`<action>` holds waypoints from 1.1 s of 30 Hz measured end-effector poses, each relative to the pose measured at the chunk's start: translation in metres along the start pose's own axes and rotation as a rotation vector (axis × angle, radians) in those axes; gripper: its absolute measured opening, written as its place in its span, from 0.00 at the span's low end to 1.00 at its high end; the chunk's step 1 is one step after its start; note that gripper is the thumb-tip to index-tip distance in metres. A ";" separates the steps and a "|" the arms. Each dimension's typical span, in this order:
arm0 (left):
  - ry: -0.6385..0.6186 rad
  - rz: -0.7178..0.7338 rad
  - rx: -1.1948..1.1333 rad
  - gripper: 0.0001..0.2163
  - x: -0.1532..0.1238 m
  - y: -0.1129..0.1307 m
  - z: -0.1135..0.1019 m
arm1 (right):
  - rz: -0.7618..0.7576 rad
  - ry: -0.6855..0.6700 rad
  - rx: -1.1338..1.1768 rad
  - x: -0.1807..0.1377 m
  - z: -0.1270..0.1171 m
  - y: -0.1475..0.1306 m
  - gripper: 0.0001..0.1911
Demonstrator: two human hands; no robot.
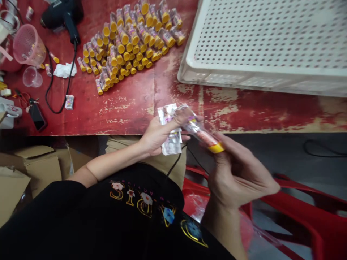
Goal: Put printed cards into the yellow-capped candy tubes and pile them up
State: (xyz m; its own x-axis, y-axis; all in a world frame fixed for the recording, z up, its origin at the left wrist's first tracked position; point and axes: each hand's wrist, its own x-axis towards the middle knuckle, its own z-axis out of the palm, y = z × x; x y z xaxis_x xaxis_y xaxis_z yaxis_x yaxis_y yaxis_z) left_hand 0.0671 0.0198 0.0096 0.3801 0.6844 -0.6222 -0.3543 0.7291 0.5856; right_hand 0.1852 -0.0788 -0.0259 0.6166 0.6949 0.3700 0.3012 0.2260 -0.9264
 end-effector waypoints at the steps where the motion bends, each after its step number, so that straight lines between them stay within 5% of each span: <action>1: -0.014 -0.003 0.021 0.15 -0.001 0.000 0.000 | -0.003 0.000 0.001 -0.001 0.001 0.001 0.17; 8: -0.006 0.027 0.038 0.20 -0.004 -0.010 -0.003 | -0.101 -0.216 -0.066 0.002 0.009 0.005 0.28; 15: -0.017 0.070 0.057 0.26 -0.010 -0.011 -0.006 | -0.195 -0.019 -0.015 0.012 0.031 0.003 0.18; 26: 0.058 0.088 -0.047 0.25 -0.001 -0.006 -0.019 | -0.141 -0.085 0.001 0.015 0.054 0.005 0.08; 30: 0.142 0.085 -0.234 0.21 0.010 0.018 -0.031 | -0.127 -0.119 0.051 0.036 0.091 0.016 0.04; 33: 0.281 0.158 -0.379 0.15 0.014 0.038 -0.048 | -0.226 -0.154 0.071 0.076 0.153 0.031 0.05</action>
State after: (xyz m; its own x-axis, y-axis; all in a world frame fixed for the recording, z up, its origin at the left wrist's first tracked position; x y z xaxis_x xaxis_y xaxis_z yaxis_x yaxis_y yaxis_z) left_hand 0.0176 0.0567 -0.0019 0.0703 0.7224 -0.6879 -0.6944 0.5305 0.4862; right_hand 0.1305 0.0857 -0.0371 0.4200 0.7156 0.5581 0.3636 0.4308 -0.8260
